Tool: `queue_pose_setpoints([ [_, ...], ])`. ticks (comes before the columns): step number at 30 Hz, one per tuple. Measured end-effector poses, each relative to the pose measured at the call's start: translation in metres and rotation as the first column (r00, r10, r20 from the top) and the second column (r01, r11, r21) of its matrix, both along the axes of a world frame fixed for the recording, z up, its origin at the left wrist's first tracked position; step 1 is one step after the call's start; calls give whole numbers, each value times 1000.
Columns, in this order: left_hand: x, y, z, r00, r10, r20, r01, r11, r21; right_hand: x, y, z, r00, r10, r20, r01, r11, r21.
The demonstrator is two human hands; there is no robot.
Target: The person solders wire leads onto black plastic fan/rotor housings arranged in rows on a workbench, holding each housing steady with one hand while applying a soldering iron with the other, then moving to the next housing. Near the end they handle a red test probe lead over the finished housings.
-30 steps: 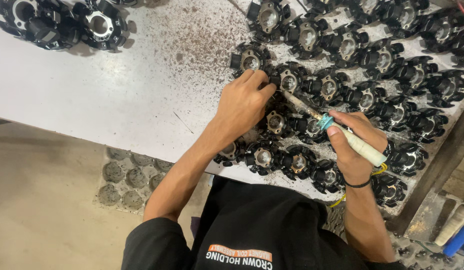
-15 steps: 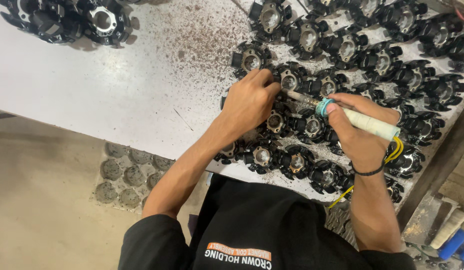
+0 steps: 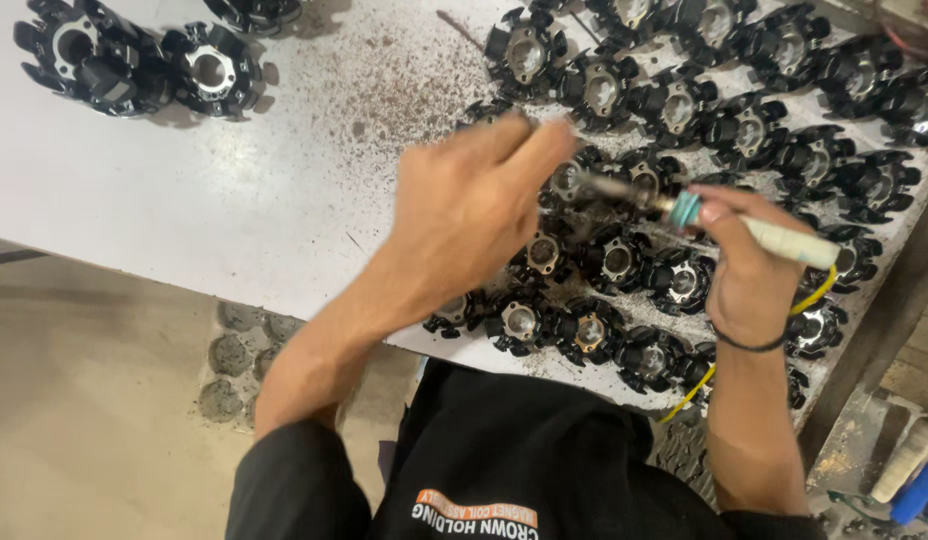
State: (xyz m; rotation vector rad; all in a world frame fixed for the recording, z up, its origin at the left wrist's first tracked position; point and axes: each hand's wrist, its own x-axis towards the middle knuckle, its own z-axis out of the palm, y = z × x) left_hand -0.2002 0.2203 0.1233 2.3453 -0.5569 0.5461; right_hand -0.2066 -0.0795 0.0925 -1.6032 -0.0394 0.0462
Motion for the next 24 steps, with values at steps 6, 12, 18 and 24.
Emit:
queue_pose_setpoints([
  [6,80,-26,-2,984,64,164,-56,997,-49,28,-5,-15,993,-64,98,80,982,-170],
  [12,88,-33,-100,997,54,-62,-55,998,-20,42,2,-16,991,-9,130,46,958,-282],
  [18,92,-33,-114,992,7,-123,-6,1000,3,48,6,-10,994,41,105,-4,942,-334],
  [24,91,-40,-115,987,-20,-162,26,999,37,66,8,6,991,121,55,-88,908,-409],
])
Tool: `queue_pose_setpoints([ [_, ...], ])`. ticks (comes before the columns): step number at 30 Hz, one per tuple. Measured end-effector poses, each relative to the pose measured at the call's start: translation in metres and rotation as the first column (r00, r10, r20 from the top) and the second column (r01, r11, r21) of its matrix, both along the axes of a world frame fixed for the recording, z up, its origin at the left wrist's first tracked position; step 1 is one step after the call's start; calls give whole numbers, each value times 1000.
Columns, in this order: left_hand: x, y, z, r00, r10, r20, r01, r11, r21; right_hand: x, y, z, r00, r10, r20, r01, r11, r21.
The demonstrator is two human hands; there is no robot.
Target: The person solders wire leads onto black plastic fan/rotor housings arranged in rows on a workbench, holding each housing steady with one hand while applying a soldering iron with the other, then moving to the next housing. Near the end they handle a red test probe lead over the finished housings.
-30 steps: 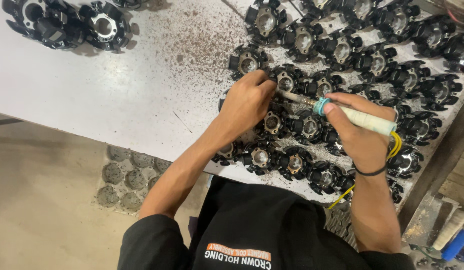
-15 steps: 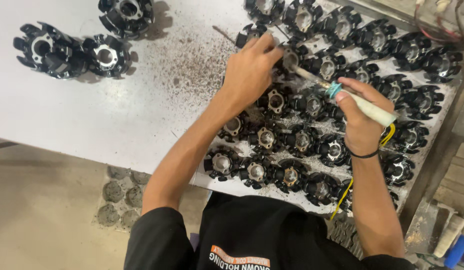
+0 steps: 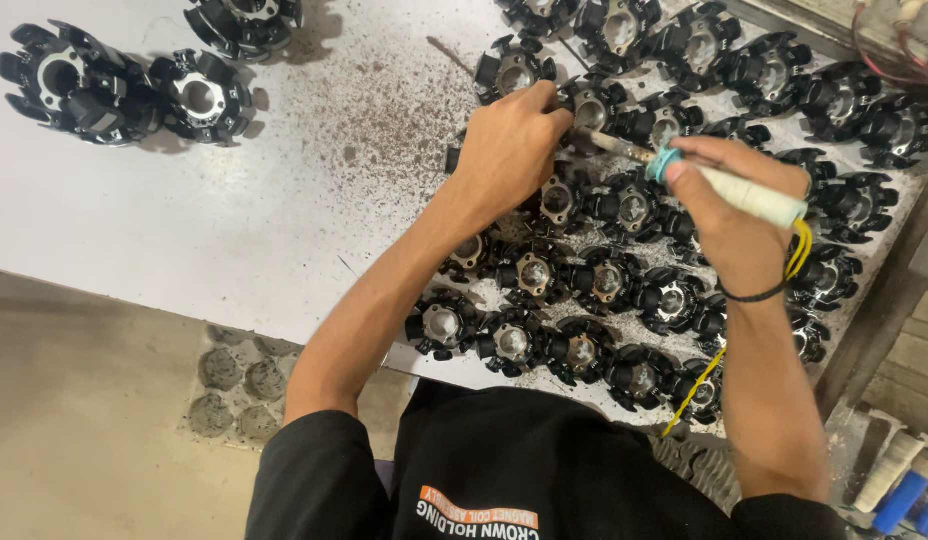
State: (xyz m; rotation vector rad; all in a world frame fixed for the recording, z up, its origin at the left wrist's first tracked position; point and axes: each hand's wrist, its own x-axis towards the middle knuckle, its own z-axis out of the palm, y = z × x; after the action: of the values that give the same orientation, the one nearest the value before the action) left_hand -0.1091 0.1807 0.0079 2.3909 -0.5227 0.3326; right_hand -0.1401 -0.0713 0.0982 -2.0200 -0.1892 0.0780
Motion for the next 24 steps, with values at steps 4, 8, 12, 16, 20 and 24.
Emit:
queue_pose_setpoints([
  [4,2,-3,0,1000,11,-15,-11,1000,-12,22,3,0,996,4,86,4,996,-94],
  [8,1,-4,1,1000,20,-2,-20,997,-73,28,4,-3,1000,-24,8,23,993,117],
  [12,1,-6,-2,999,29,-27,-31,995,-99,27,6,-3,999,-36,0,35,988,151],
  [16,3,-10,-4,999,36,-37,-40,990,-136,27,6,-1,999,-37,11,35,992,124],
  [20,1,-10,10,998,49,-33,-55,981,-187,26,2,0,999,-25,-32,30,985,170],
  [24,-1,-1,54,984,19,-177,-38,994,-102,19,-13,-2,995,-73,-75,95,929,357],
])
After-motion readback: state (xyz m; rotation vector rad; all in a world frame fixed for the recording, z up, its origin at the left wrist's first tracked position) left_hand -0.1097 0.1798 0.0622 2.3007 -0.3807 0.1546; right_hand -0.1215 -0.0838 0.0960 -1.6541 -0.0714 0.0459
